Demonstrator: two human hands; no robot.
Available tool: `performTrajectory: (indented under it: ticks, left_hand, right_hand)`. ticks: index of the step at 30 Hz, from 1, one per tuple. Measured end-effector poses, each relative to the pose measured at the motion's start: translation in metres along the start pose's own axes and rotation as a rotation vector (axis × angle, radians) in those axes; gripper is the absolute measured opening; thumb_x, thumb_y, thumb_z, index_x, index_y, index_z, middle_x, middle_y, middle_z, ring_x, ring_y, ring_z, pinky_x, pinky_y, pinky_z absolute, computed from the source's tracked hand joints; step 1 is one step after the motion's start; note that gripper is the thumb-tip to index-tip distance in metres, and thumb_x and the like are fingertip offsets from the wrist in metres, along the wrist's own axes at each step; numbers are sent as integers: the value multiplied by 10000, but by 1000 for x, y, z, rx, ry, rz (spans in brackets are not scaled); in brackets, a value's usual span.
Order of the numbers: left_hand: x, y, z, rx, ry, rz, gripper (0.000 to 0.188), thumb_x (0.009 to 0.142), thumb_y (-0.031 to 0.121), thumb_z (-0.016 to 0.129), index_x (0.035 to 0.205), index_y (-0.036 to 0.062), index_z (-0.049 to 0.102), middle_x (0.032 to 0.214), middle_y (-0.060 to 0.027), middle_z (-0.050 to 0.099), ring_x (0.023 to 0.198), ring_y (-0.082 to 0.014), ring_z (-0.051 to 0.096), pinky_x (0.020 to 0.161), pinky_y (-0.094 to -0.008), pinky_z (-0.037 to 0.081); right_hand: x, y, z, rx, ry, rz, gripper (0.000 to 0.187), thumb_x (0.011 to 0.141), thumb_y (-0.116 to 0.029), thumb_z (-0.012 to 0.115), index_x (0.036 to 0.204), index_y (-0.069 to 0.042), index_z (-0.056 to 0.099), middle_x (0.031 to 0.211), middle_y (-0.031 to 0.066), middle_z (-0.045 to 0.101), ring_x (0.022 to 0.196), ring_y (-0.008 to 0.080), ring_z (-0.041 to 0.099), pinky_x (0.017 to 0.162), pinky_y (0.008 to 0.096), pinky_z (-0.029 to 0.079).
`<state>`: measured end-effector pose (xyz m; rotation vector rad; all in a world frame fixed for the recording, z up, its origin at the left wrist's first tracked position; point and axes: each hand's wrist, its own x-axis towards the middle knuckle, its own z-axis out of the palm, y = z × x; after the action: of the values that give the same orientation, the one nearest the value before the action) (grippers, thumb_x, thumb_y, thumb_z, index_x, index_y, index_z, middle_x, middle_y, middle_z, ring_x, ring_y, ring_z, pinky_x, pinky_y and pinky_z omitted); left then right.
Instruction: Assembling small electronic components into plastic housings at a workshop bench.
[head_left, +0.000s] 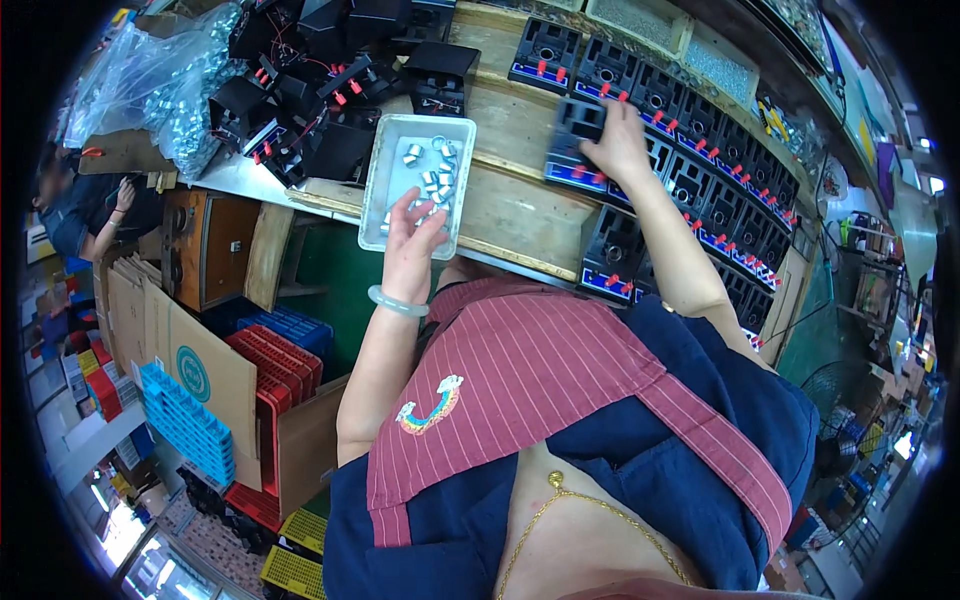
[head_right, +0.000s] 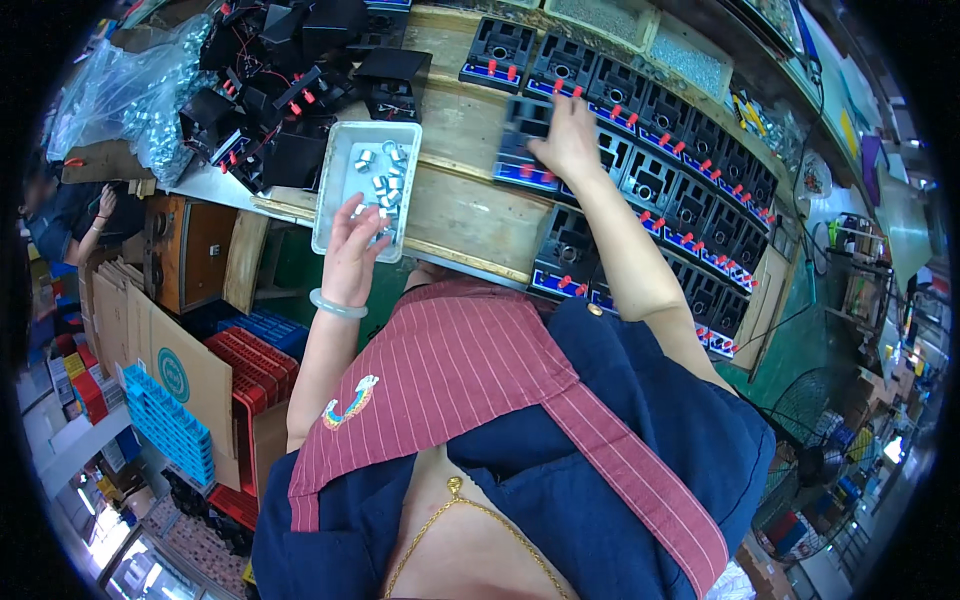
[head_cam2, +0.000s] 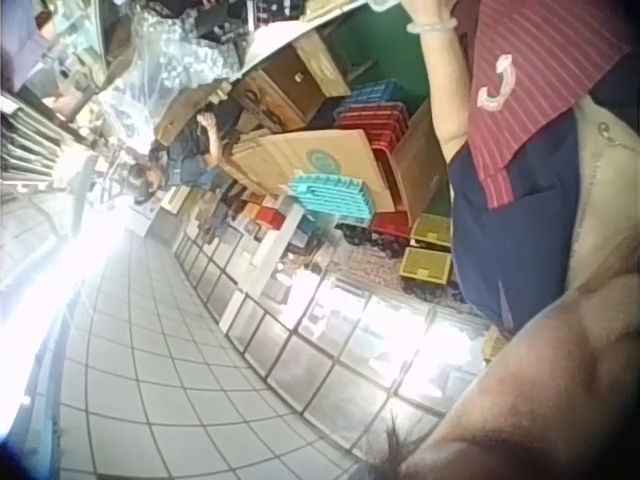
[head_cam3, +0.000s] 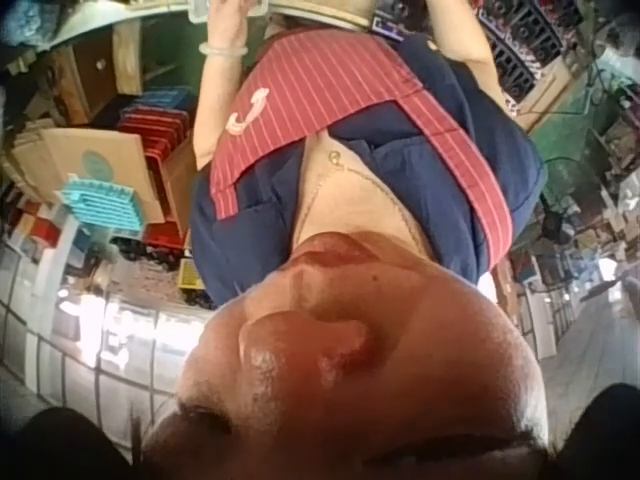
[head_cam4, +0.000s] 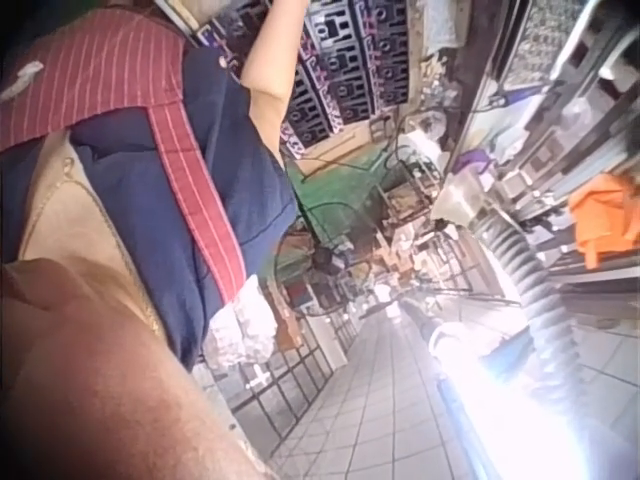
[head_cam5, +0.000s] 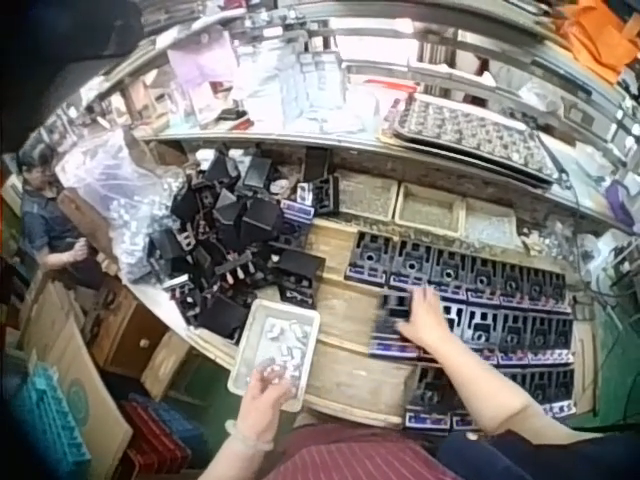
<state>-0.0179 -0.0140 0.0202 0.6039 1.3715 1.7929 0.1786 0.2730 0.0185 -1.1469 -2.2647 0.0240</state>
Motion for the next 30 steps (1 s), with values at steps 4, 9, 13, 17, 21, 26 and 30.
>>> performTrajectory:
  ticks: [4, 9, 13, 17, 21, 26, 30]
  left_hand:
    - [2, 5, -16, -51, -57, -118, 346, 936, 176, 581, 1263, 86, 511, 1141, -58, 622, 1016, -162, 603, 872, -307, 449]
    - [0, 17, -12, -2, -153, -164, 310, 947, 175, 567, 1239, 80, 526, 1124, -63, 634, 987, -156, 614, 843, -279, 461]
    - [-3, 21, -25, -77, -130, -157, 315, 936, 160, 583, 1232, 67, 526, 1113, -75, 637, 964, -155, 621, 829, -283, 472]
    - [5, 12, -40, -99, -46, -144, 343, 953, 273, 567, 1223, 65, 528, 1091, -96, 651, 947, -171, 631, 831, -304, 480]
    - [16, 19, -11, -499, -336, -323, 712, 919, 651, 400, 1314, 62, 456, 1211, -231, 588, 1054, -336, 620, 901, -437, 504]
    - [12, 36, 16, -898, -880, -329, 944, 814, 757, 447, 1459, 85, 290, 1367, -276, 426, 1113, -516, 538, 890, -661, 467]
    - [8, 29, 25, -863, -858, -199, 791, 878, 665, 428, 1407, 80, 369, 1310, -197, 496, 1135, -435, 552, 858, -651, 499]
  right_hand:
    - [40, -69, -12, 139, 15, -192, 581, 688, -161, 732, 1219, -35, 532, 1177, 203, 559, 1164, 361, 497, 1015, 456, 389]
    - [117, -142, 63, 163, -37, -235, 826, 712, -356, 729, 1404, -69, 380, 1361, 235, 452, 1256, 386, 440, 1053, 467, 373]
    - [147, -149, 63, 245, -348, -181, 671, 737, -309, 687, 1347, -128, 473, 1208, 223, 595, 1102, 363, 585, 941, 423, 482]
    - [127, -131, 10, 572, 175, -311, 540, 760, -252, 650, 1270, -134, 518, 1062, 189, 649, 968, 343, 638, 846, 413, 503]
    - [58, -138, -53, 1278, -514, -76, 451, 850, -133, 560, 1294, -76, 501, 978, 64, 627, 878, 132, 605, 830, 283, 480]
    - [-10, -144, -81, 878, -451, -272, 492, 874, -285, 605, 1298, -73, 474, 1113, 109, 589, 1045, 236, 556, 929, 403, 444]
    - [-31, -136, -107, 549, 105, -741, 328, 739, -279, 751, 993, -99, 646, 1009, 86, 589, 970, 263, 566, 811, 387, 452]
